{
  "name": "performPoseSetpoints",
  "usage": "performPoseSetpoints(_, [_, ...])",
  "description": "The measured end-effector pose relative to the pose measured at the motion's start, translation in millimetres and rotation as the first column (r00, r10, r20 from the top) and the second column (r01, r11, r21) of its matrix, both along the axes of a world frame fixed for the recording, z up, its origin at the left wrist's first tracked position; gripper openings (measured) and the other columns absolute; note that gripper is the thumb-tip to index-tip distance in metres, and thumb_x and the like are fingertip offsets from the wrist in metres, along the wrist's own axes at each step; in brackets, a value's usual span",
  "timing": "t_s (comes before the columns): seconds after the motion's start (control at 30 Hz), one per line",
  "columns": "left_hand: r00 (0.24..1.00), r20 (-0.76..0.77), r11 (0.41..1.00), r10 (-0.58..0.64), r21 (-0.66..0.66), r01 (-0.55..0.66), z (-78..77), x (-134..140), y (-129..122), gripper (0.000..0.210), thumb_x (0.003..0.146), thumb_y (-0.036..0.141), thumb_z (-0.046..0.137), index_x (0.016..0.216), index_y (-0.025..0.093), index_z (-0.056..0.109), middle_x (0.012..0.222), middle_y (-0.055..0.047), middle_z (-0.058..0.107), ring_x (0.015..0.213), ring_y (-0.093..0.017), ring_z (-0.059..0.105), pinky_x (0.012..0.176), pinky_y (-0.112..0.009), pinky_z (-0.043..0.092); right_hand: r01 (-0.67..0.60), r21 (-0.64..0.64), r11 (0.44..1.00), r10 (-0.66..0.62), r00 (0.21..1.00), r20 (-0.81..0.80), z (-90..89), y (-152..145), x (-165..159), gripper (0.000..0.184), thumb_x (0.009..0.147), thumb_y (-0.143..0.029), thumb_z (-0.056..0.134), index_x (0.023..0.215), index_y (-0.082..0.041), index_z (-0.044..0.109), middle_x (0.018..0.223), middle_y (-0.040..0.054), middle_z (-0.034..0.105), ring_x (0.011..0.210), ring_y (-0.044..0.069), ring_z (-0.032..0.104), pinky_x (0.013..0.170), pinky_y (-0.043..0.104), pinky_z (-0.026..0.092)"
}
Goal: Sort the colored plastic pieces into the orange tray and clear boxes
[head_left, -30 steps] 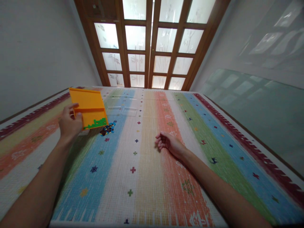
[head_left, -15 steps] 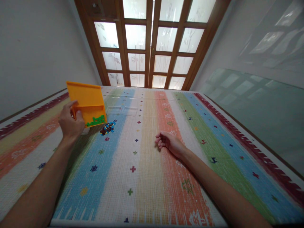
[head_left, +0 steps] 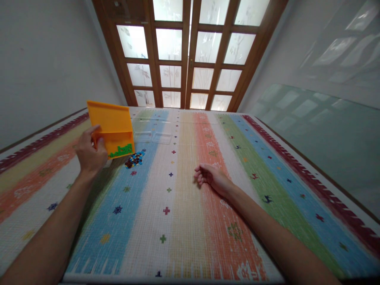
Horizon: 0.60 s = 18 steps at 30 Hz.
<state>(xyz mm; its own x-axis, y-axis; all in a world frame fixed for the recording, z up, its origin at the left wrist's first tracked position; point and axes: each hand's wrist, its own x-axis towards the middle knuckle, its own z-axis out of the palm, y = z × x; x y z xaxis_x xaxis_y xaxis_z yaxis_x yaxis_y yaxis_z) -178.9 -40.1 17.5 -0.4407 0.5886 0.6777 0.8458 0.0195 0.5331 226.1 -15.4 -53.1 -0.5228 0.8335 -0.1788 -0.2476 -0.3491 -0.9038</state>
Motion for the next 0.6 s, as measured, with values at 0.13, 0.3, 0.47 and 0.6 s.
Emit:
performPoseSetpoints(0.13, [1.0,-0.016,1.0,-0.019,-0.022,0.018,-1.3,1.6,-0.7,0.044,0.093,0.009,0.057,0.136,0.008,0.059,0.139,-0.012,0.066,0.126,-0.025,0.062,0.112,-0.041,0.047,0.003,-0.004,1.0,-0.003,1.0,-0.005,-1.3,0.5,-0.5,0.022,0.092,-0.035,0.067,0.084,-0.015,0.07,0.075,0.0089,0.075,0.057,0.015,0.066,0.053,0.026,0.055])
performPoseSetpoints(0.3, [0.999,-0.03,0.999,-0.041,0.006,0.041,-3.9,-0.5,-1.4,0.042,0.095,0.01,0.056,0.137,0.009,0.059,0.14,-0.014,0.065,0.128,-0.029,0.062,0.11,-0.044,0.049,0.008,0.003,1.0,-0.008,1.0,0.001,-1.3,0.5,-0.9,0.024,0.092,-0.036,0.068,0.083,-0.014,0.07,0.075,0.0092,0.075,0.056,0.014,0.066,0.052,0.026,0.056])
performPoseSetpoints(0.47, [0.997,-0.063,0.999,-0.054,0.001,0.054,-4.8,-3.0,-1.8,0.042,0.095,0.012,0.057,0.137,0.006,0.059,0.14,-0.015,0.065,0.13,-0.027,0.061,0.111,-0.04,0.048,0.012,0.006,1.0,-0.012,1.0,0.012,-0.9,0.0,-0.8,0.023,0.093,-0.035,0.066,0.083,-0.015,0.07,0.074,0.0089,0.076,0.056,0.015,0.066,0.052,0.026,0.056])
performPoseSetpoints(0.6, [0.984,-0.163,0.995,-0.071,0.056,0.081,-12.1,-12.0,2.9,0.041,0.094,0.013,0.058,0.134,0.008,0.061,0.136,-0.015,0.067,0.13,-0.028,0.062,0.112,-0.043,0.048,0.009,0.003,1.0,-0.009,1.0,-0.003,-1.9,0.2,-0.5,0.023,0.091,-0.036,0.068,0.084,-0.015,0.07,0.075,0.0091,0.076,0.056,0.014,0.066,0.052,0.025,0.056])
